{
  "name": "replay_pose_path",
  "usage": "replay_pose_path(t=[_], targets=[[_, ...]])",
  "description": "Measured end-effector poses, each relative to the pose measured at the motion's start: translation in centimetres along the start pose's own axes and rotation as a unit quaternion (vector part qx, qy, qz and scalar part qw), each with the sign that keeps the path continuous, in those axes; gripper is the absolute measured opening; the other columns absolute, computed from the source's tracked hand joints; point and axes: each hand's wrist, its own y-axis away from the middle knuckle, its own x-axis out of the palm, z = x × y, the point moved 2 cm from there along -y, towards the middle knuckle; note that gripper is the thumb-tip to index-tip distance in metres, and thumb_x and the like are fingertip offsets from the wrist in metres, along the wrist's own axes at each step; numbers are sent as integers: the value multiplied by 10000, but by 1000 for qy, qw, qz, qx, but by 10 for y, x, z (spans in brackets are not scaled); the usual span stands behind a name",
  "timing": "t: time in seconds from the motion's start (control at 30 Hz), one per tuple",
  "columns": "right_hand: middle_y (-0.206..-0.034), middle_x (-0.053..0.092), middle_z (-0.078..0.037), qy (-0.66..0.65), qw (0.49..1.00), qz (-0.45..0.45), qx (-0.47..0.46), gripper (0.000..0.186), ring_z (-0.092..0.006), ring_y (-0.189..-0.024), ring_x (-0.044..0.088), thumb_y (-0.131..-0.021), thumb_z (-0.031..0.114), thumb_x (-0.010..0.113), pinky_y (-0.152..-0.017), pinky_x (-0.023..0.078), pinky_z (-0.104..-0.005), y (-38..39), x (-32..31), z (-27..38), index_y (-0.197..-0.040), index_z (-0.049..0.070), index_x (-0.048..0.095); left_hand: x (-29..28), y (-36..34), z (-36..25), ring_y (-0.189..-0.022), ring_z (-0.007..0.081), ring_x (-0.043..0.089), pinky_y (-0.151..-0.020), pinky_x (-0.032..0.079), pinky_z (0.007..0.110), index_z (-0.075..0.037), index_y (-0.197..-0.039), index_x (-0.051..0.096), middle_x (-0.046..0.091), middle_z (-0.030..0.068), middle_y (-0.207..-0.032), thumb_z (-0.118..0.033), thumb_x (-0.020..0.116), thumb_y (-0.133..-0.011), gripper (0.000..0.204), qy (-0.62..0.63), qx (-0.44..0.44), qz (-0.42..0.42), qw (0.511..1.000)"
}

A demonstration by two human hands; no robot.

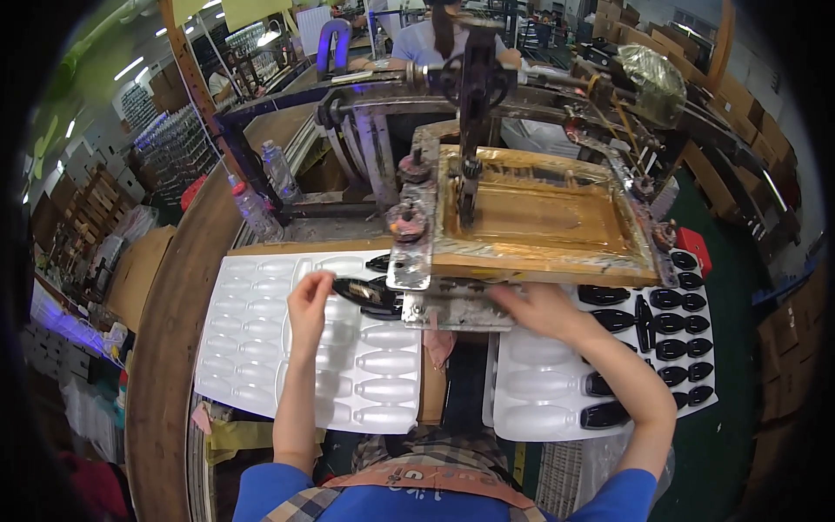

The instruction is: Placing small objects into a screen printing machine, operating the manual press, and removing the finished objects.

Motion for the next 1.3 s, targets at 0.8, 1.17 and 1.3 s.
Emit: replay_pose_path(t=[0.8, 1.17, 1.3], targets=[[-869, 567, -161, 77, 981, -102, 148, 430, -322, -800, 558, -680, 72, 652, -698, 446, -344, 19, -43, -48, -1063, 24, 462, 49, 33, -41, -867, 306, 519, -768, 411, 351, 7, -928, 561, 564, 149, -897, -33, 556, -776, 158, -238, 216, -11, 947], [-1147, 504, -126, -91, 993, -74, 11, 563, -221, -1028, 490, -707, 248, 707, -845, 408, -308, 9, -25, -3, -1172, 36, 471, 105, -59, -31, -804, 157, 541, -721, 430, 266, 19, -933, 571, 588, 83, -879, -98, 538, -809, 174, -27, 168, 178, 969], [-1121, 527, -167, -14, 1000, 6, -26, 561, -272, -1019, 506, -755, 394, 645, -868, 395, -314, -20, 7, 13, -1147, 27, 487, 79, -71, -32, -819, 78, 520, -713, 423, 223, 16, -940, 579, 581, 34, -882, -103, 560, -816, 174, 168, 73, 166, 969]])
